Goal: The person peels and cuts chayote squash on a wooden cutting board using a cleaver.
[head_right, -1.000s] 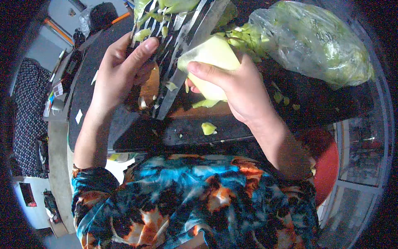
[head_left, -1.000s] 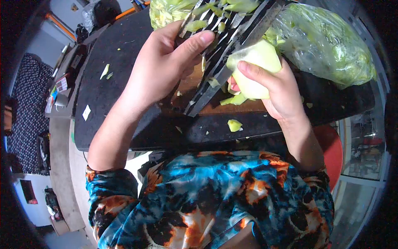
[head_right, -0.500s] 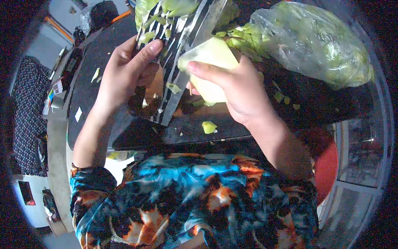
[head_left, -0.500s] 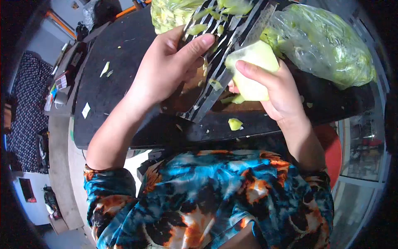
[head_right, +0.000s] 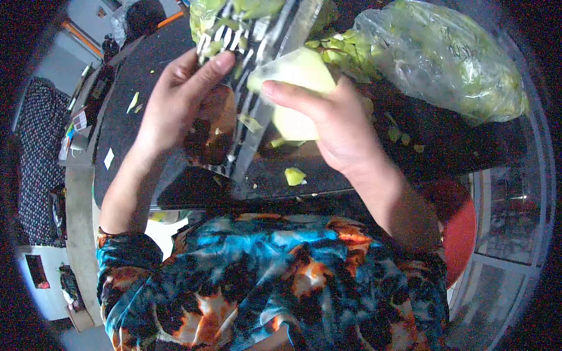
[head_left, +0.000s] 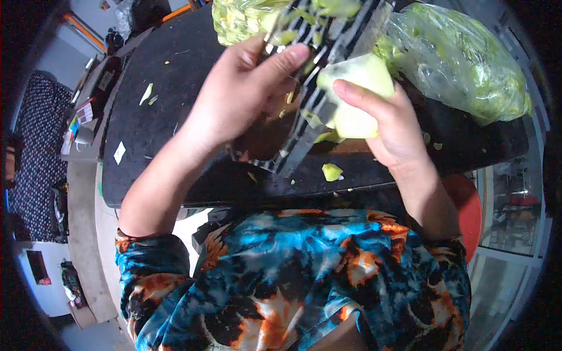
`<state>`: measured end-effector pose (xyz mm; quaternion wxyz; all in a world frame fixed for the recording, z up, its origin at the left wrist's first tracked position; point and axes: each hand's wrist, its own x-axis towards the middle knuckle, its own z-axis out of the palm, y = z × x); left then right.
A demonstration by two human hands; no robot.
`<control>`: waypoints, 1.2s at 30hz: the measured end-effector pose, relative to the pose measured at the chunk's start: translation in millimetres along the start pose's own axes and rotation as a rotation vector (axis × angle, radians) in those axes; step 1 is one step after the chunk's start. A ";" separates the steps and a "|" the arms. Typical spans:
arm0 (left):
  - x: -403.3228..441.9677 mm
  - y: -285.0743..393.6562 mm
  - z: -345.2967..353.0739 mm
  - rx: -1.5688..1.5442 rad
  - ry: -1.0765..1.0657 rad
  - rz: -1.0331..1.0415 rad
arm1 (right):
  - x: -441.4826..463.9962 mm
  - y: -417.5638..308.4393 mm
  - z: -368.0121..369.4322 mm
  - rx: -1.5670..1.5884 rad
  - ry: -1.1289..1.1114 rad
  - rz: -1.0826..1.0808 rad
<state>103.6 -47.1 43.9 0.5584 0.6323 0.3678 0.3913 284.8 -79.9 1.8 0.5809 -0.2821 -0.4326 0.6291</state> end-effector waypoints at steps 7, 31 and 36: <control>-1.1 1.8 8.1 0.014 -0.053 0.073 | 1.9 0.1 4.5 0.050 -0.023 -0.061; 29.1 -47.3 13.9 -0.943 -0.192 -0.464 | 36.4 4.1 -16.1 0.390 0.077 0.173; 33.4 -23.1 -25.6 -0.268 0.047 0.031 | 43.1 12.4 -50.4 0.310 0.033 0.126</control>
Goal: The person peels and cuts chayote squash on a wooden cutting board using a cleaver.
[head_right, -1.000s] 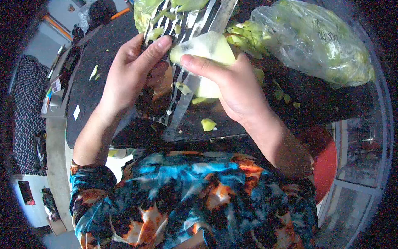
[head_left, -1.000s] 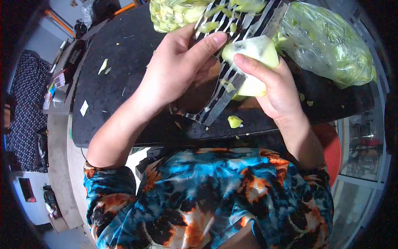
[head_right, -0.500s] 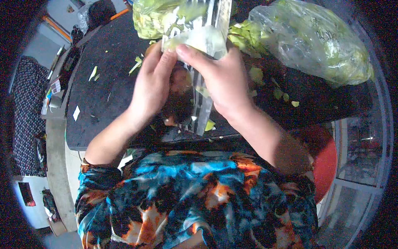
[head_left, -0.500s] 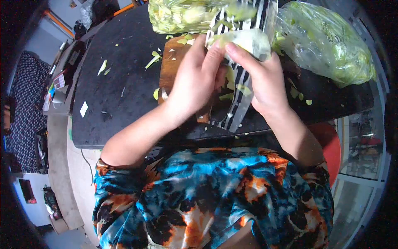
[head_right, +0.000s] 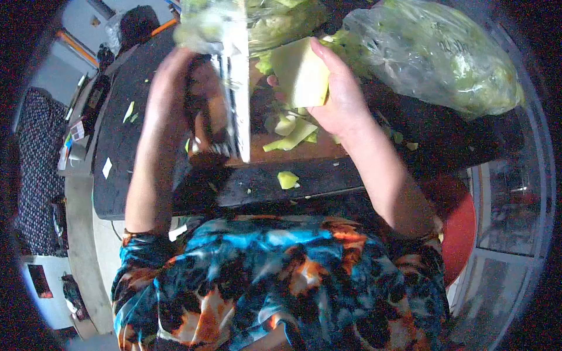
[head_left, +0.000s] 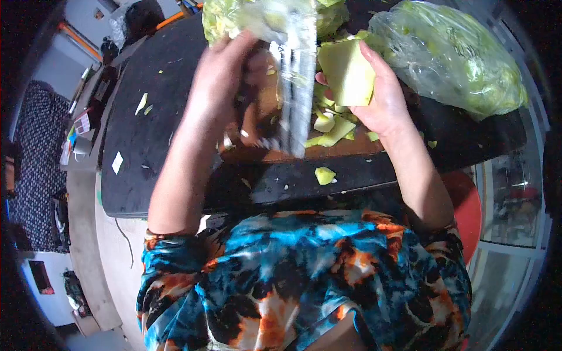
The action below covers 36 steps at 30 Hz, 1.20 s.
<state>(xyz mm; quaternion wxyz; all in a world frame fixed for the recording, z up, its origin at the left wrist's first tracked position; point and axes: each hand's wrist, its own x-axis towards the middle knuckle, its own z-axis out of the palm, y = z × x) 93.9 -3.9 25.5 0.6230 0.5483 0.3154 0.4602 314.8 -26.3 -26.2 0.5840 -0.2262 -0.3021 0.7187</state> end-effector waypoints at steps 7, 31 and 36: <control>5.7 9.3 -4.9 1.490 0.257 0.499 | 3.9 -2.5 -6.2 -0.226 -0.062 -0.120; -31.0 24.8 34.0 0.777 0.071 0.318 | -22.9 -25.7 21.3 0.057 -0.172 -0.537; -33.9 30.7 29.2 0.867 0.065 0.230 | -25.6 -25.2 24.7 -0.095 -0.138 -0.576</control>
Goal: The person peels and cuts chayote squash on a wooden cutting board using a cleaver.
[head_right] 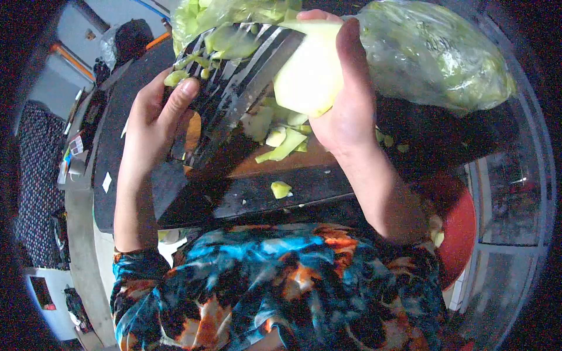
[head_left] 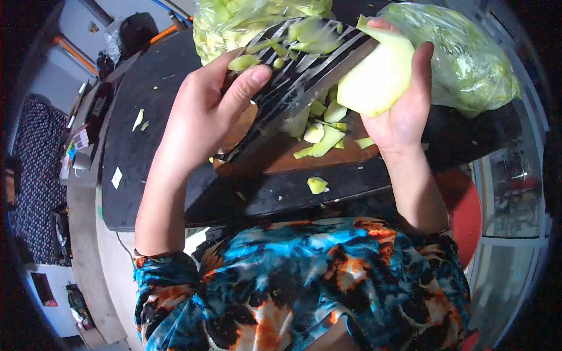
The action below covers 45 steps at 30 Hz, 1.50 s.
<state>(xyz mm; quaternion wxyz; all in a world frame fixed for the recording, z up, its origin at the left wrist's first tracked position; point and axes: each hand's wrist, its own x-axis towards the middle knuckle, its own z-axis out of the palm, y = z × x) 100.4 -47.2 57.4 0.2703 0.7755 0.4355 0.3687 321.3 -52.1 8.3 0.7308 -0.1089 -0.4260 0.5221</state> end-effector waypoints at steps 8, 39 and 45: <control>0.5 8.5 -14.2 0.183 -0.053 -0.001 | -2.6 -2.8 2.8 -0.261 -0.072 0.084; -7.7 -6.1 7.8 -0.280 -0.128 -0.074 | -3.3 6.3 21.9 -0.294 0.157 -0.096; -8.5 -2.9 15.8 -0.320 -0.153 -0.032 | -1.3 6.3 21.8 -0.261 0.139 -0.198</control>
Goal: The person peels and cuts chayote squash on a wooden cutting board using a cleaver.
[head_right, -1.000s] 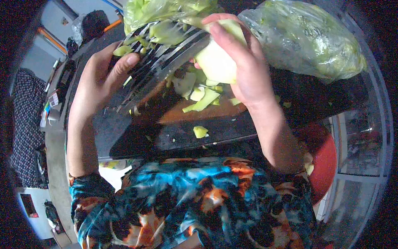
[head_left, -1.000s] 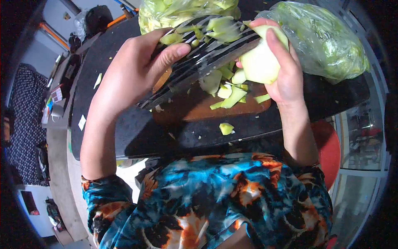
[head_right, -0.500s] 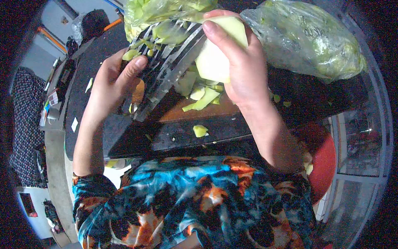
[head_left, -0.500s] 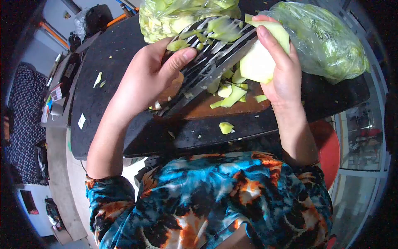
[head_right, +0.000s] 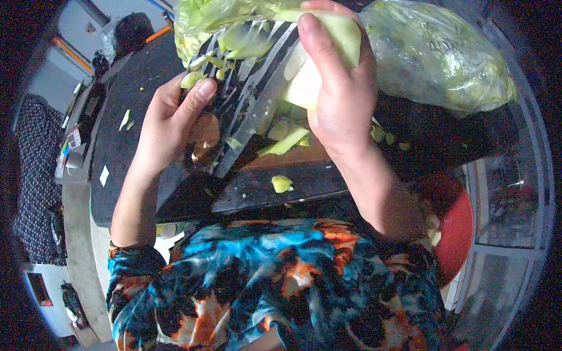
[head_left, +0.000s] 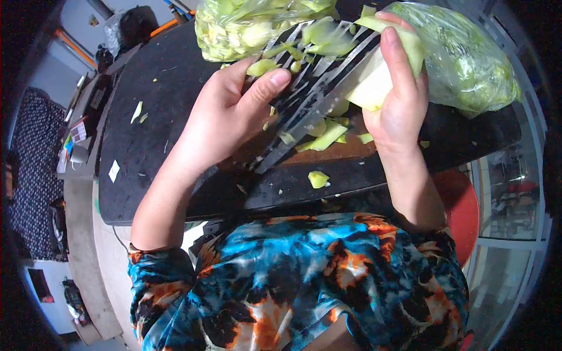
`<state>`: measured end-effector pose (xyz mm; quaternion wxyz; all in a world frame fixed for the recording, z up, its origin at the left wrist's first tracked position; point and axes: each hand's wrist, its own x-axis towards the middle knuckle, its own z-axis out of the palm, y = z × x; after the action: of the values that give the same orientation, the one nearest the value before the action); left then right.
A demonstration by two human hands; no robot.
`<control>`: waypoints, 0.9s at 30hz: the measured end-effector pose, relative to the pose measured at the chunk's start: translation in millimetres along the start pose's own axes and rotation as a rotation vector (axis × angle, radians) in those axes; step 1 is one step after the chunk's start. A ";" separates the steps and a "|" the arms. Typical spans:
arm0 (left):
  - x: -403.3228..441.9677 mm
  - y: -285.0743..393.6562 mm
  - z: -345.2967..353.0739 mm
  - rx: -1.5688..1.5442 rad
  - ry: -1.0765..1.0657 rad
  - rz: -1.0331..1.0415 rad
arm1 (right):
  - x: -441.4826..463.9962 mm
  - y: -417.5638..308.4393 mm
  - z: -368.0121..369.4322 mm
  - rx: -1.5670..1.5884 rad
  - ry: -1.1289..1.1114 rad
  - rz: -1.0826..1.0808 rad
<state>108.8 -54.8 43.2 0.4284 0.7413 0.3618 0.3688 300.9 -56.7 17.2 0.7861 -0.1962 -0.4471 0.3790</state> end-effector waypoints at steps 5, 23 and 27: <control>1.2 3.0 1.9 0.060 0.057 0.008 | 2.0 -9.4 26.2 0.029 0.149 -0.093; 0.1 2.0 12.6 -0.059 0.087 -0.022 | 0.3 -23.4 26.3 0.068 0.058 -0.053; 5.0 -14.0 23.0 -0.175 0.100 0.106 | 1.1 -19.0 29.6 0.111 0.036 -0.145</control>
<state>127.7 -53.8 23.4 0.4530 0.6997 0.3094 0.4577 284.0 -68.8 45.6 0.8290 -0.1262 -0.4245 0.3416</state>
